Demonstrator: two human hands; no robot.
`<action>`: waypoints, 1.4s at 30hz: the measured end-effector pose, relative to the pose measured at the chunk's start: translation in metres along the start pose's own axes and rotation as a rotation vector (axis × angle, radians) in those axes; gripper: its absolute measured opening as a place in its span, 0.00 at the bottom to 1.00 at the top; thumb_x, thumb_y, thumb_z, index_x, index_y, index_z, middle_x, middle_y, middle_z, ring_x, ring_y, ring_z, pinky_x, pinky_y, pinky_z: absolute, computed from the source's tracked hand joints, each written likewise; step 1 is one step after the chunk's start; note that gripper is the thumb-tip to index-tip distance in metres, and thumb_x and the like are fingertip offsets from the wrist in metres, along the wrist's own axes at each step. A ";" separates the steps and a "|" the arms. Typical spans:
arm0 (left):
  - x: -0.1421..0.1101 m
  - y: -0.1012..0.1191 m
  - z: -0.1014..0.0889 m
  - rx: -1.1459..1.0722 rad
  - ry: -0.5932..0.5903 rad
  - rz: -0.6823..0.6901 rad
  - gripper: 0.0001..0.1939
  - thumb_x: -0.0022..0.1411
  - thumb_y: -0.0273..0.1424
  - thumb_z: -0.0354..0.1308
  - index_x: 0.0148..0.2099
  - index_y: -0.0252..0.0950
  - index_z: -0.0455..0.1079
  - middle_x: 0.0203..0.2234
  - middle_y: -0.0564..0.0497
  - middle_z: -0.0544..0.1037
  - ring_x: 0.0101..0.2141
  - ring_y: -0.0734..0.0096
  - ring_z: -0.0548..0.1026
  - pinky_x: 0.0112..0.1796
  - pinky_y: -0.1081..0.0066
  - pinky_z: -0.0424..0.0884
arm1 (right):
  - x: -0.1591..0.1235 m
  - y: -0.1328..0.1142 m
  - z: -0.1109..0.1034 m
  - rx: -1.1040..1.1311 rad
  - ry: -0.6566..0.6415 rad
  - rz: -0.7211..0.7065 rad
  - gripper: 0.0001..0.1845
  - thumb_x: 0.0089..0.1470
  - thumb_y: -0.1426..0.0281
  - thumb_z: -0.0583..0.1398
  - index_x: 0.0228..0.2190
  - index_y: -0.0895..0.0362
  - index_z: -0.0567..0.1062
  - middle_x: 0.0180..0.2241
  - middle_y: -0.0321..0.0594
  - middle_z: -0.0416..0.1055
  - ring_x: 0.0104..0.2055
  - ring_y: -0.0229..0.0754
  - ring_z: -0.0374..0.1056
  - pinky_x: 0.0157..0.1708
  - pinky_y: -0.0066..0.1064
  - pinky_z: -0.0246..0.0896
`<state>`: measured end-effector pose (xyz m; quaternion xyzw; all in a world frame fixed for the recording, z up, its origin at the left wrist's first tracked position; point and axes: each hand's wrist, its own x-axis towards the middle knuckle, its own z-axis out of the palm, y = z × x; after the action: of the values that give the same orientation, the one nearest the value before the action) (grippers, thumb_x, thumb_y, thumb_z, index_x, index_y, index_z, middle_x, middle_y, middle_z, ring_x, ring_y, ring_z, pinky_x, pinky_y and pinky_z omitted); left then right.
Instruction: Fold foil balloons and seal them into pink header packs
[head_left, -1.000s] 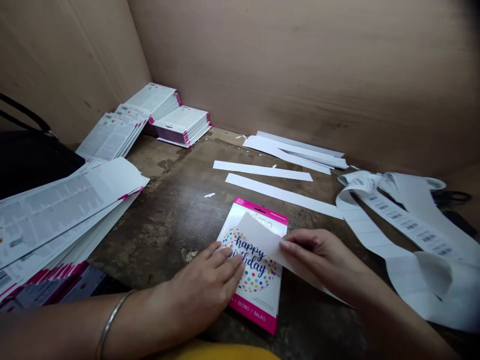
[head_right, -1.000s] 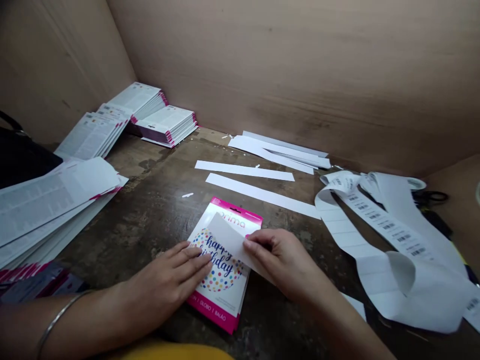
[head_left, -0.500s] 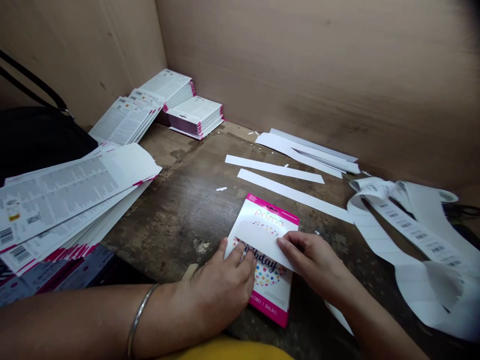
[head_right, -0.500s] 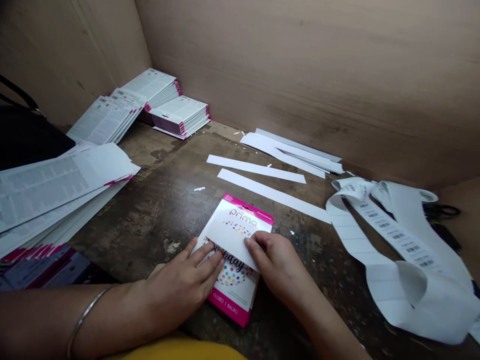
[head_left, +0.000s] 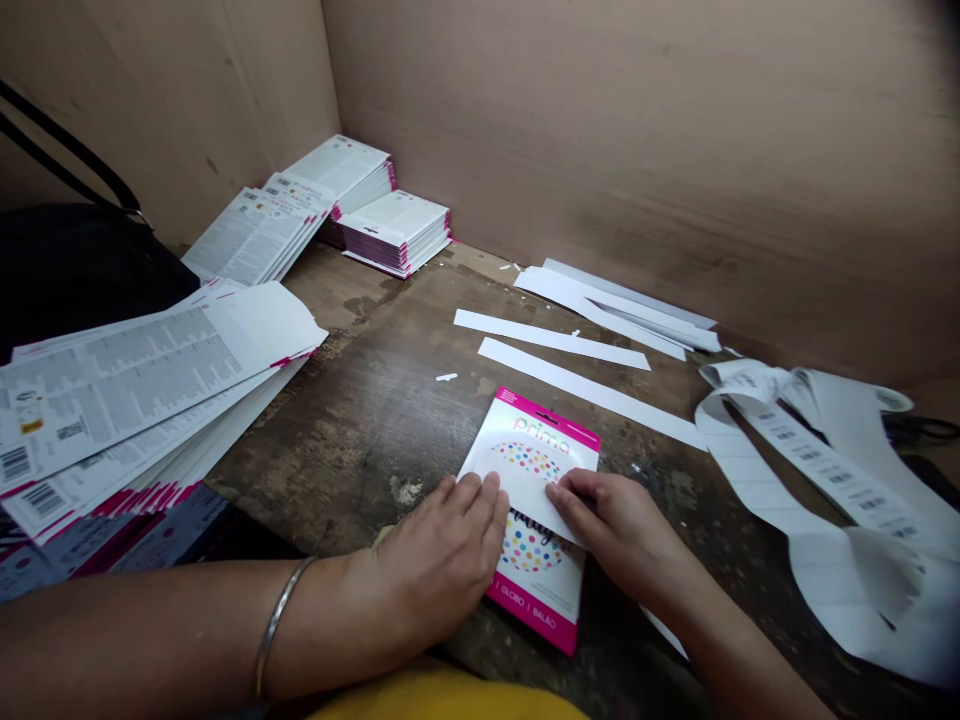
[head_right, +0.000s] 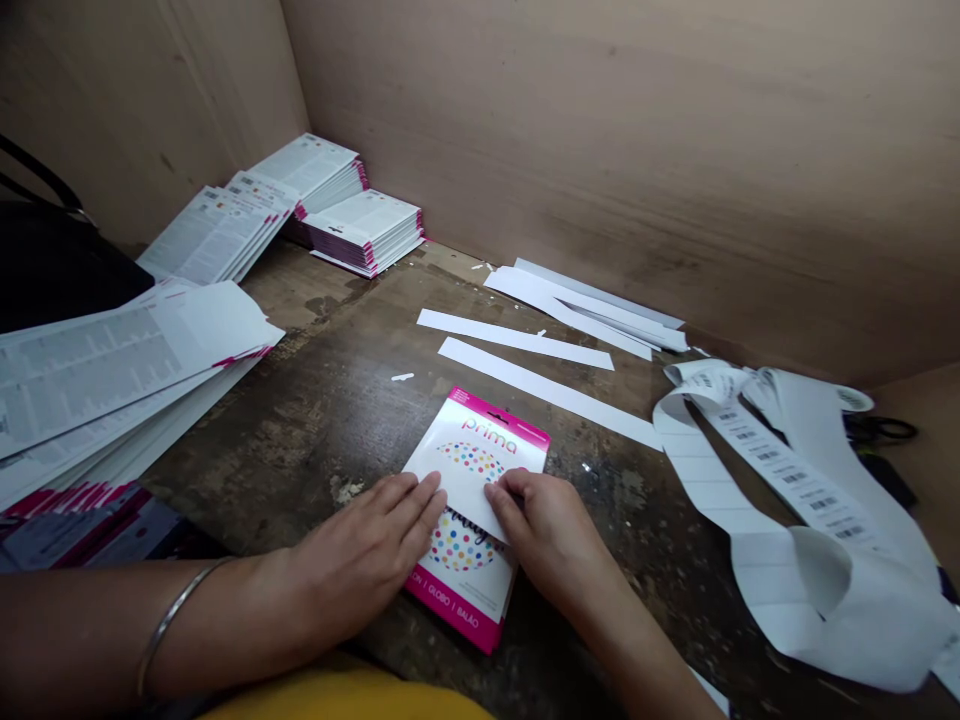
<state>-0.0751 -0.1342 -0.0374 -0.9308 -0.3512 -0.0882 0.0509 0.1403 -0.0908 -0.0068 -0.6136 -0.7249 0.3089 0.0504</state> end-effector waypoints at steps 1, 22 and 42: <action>0.000 0.000 0.000 0.000 -0.016 0.009 0.22 0.63 0.24 0.43 0.57 0.22 0.60 0.54 0.32 0.67 0.51 0.49 0.68 0.48 0.57 0.68 | 0.000 -0.001 0.001 -0.038 0.013 -0.004 0.20 0.58 0.57 0.50 0.21 0.55 0.69 0.21 0.37 0.69 0.23 0.40 0.64 0.22 0.29 0.56; 0.049 -0.063 -0.024 -1.563 -0.140 -1.046 0.30 0.52 0.33 0.62 0.55 0.29 0.63 0.44 0.39 0.75 0.41 0.60 0.75 0.36 0.68 0.71 | -0.043 -0.006 0.062 -0.417 0.522 -0.400 0.18 0.57 0.70 0.56 0.49 0.57 0.73 0.53 0.45 0.67 0.47 0.52 0.67 0.45 0.45 0.66; 0.051 0.000 -0.016 -2.159 0.025 -0.865 0.26 0.57 0.33 0.62 0.55 0.39 0.56 0.50 0.39 0.72 0.42 0.55 0.76 0.41 0.59 0.73 | -0.048 0.004 0.023 0.463 0.448 0.122 0.20 0.60 0.58 0.50 0.49 0.56 0.63 0.43 0.47 0.73 0.42 0.49 0.71 0.37 0.38 0.67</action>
<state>-0.0394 -0.1039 -0.0116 -0.2918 -0.3813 -0.3608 -0.7996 0.1452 -0.1441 -0.0131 -0.6808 -0.5682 0.3254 0.3284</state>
